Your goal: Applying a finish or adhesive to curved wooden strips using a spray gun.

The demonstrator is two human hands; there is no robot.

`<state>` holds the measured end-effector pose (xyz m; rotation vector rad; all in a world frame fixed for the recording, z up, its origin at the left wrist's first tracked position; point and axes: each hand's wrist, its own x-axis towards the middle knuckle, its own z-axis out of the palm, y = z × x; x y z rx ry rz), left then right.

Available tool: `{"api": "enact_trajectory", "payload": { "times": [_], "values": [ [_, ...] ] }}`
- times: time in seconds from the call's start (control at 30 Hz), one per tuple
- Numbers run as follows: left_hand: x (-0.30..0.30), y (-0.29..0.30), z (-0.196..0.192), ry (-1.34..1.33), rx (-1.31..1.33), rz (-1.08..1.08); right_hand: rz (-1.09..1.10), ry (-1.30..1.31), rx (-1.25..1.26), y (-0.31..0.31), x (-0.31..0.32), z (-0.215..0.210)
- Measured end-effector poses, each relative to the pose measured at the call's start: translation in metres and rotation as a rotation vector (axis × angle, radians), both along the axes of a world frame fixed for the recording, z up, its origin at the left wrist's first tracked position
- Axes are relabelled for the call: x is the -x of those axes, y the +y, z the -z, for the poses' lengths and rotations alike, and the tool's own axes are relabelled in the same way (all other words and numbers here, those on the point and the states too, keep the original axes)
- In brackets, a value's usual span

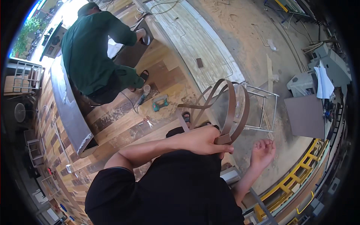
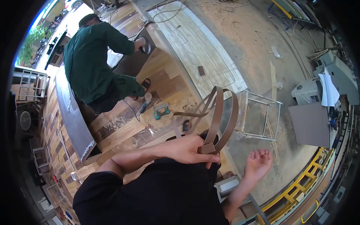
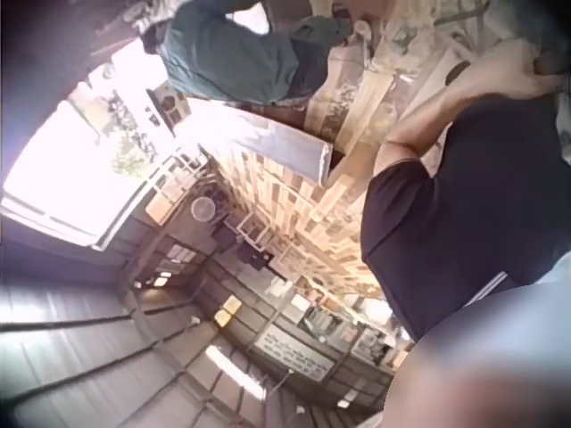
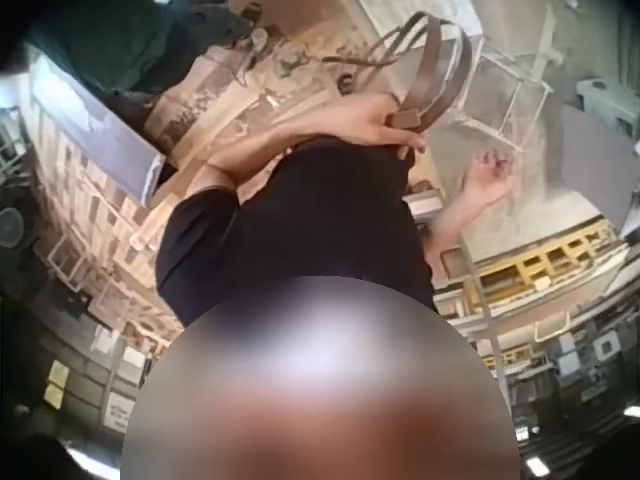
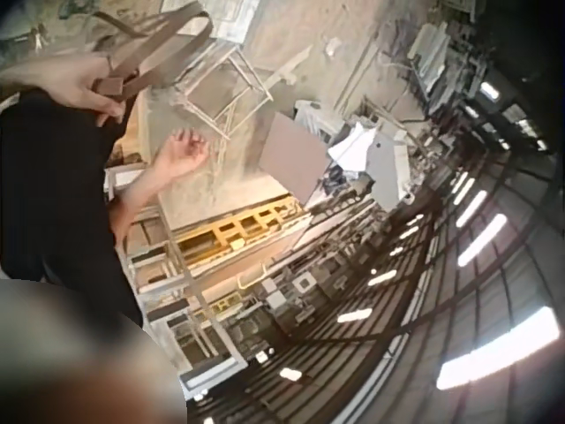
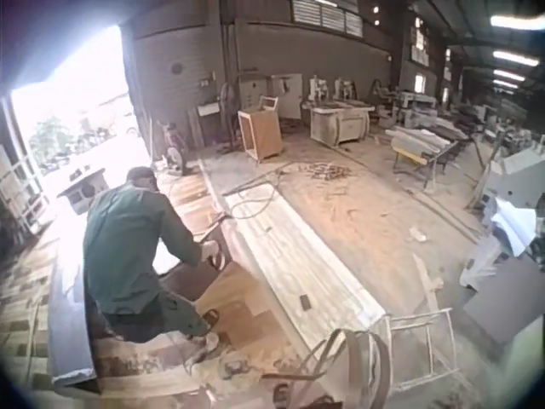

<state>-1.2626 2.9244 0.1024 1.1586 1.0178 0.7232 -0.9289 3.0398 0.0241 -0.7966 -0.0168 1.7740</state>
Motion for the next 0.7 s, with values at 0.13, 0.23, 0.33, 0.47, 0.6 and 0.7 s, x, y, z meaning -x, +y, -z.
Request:
{"api": "enact_trajectory", "payload": {
  "times": [0.13,0.23,0.33,0.47,0.6,0.7],
  "values": [
    [0.002,0.082,0.016,0.063,-0.087,0.104,0.117,0.054,0.212,0.043,-0.028,0.067],
    [-0.003,0.149,0.013,0.046,-0.071,0.135,0.144,0.088,0.273,0.098,-0.032,0.087],
    [-0.012,0.215,0.039,0.043,-0.096,0.117,0.090,0.077,0.224,0.180,-0.019,0.091],
    [-0.011,0.311,0.035,0.104,-0.101,0.062,0.035,0.048,0.203,0.302,0.006,0.074],
    [0.004,0.389,0.029,0.074,-0.053,-0.030,-0.189,-0.172,0.053,0.399,0.046,0.059],
    [0.022,0.446,0.030,0.154,-0.088,-0.242,-0.312,-0.207,0.066,0.471,0.083,0.053]
  ]
}}
